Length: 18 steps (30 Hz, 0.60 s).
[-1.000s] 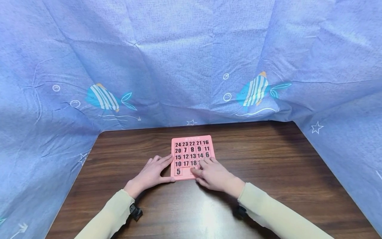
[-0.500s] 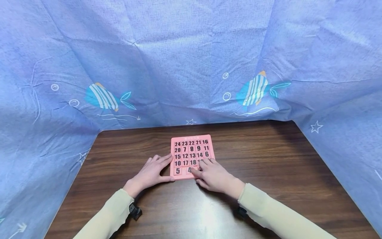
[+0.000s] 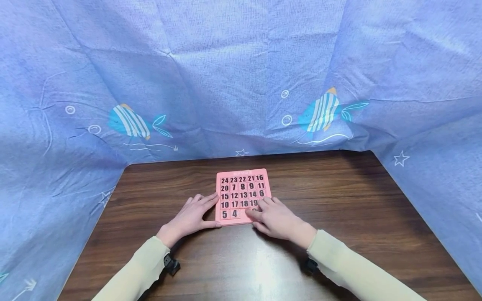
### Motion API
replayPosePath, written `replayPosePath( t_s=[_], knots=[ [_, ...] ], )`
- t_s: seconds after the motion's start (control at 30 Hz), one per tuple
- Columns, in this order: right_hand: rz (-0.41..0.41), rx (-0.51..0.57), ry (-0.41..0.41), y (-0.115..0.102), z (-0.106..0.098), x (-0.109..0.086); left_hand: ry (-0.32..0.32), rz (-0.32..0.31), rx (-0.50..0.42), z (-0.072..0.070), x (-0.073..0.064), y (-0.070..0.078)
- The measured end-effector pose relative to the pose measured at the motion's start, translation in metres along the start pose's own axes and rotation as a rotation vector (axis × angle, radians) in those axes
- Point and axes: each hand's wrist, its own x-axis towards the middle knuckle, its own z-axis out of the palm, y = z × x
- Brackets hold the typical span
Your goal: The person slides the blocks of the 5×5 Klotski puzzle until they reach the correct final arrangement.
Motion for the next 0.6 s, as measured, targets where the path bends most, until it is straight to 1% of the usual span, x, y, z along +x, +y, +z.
replayPosePath(
  t_s=[0.13, 0.33, 0.47, 0.6],
  knots=[
    [0.040, -0.004, 0.003, 0.011, -0.004, -0.014, -0.003, -0.006, 0.007, 0.000, 0.000, 0.000],
    [0.073, -0.017, 0.015, 0.023, -0.008, -0.030, -0.009, -0.009, 0.005, 0.000, 0.001, 0.002],
    [0.069, -0.029, 0.039, 0.026, -0.009, -0.037, -0.013, -0.011, -0.009, -0.001, 0.000, 0.003],
    [0.048, -0.036, 0.055, 0.025, -0.009, -0.039, -0.010, -0.016, -0.004, 0.000, 0.001, 0.003]
  ],
)
